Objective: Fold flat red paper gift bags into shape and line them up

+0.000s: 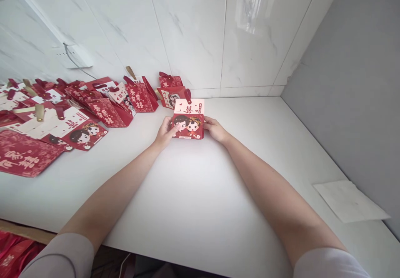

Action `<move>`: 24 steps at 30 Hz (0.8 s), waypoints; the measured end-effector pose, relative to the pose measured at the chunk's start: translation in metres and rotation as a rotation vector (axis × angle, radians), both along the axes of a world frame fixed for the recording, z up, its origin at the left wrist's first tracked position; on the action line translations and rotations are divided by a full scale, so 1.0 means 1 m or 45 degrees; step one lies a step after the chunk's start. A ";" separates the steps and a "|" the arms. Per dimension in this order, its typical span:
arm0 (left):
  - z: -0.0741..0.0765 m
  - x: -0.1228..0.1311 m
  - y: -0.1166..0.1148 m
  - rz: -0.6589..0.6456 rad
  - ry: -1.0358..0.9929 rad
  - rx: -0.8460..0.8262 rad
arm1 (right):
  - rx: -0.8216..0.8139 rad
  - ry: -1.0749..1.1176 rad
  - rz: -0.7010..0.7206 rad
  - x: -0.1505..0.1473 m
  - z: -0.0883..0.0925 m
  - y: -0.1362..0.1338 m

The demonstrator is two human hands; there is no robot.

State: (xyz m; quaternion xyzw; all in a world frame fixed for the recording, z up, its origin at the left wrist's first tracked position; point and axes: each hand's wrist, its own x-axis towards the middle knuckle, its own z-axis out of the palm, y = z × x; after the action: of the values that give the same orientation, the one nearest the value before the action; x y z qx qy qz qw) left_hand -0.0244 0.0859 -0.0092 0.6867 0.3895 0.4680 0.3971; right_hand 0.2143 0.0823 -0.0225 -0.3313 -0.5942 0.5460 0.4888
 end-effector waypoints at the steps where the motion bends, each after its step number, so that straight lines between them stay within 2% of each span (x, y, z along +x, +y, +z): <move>1: -0.001 0.000 0.000 -0.006 -0.034 -0.067 | -0.012 0.003 -0.007 0.000 0.001 0.000; 3: -0.002 0.000 0.001 -0.009 -0.071 -0.111 | -0.032 -0.016 -0.121 -0.001 0.002 -0.001; 5: -0.002 0.000 -0.001 0.007 -0.034 0.003 | -0.001 -0.043 -0.324 -0.003 0.002 -0.003; 8: 0.003 0.003 -0.010 0.155 0.148 0.392 | 0.246 -0.101 -0.613 -0.008 0.004 -0.010; 10: 0.008 0.007 -0.017 0.287 0.293 0.665 | 0.485 -0.174 -0.703 -0.013 0.008 -0.016; 12: 0.011 0.010 -0.021 0.371 0.440 0.854 | 0.654 -0.241 -0.711 -0.018 0.011 -0.022; 14: 0.012 0.011 -0.022 0.394 0.569 0.941 | 0.717 -0.273 -0.676 -0.021 0.014 -0.027; 19: 0.011 0.010 -0.018 0.387 0.632 0.929 | 0.703 -0.308 -0.657 -0.025 0.017 -0.031; 24: 0.012 0.009 -0.018 0.365 0.592 0.873 | 0.571 -0.229 -0.630 -0.023 0.016 -0.029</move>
State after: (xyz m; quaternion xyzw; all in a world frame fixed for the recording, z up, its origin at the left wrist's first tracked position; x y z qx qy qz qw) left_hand -0.0150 0.0679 0.0025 0.8049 0.3822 0.4535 -0.0210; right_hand 0.1911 0.0538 -0.0065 -0.3967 -0.6417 0.2354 0.6127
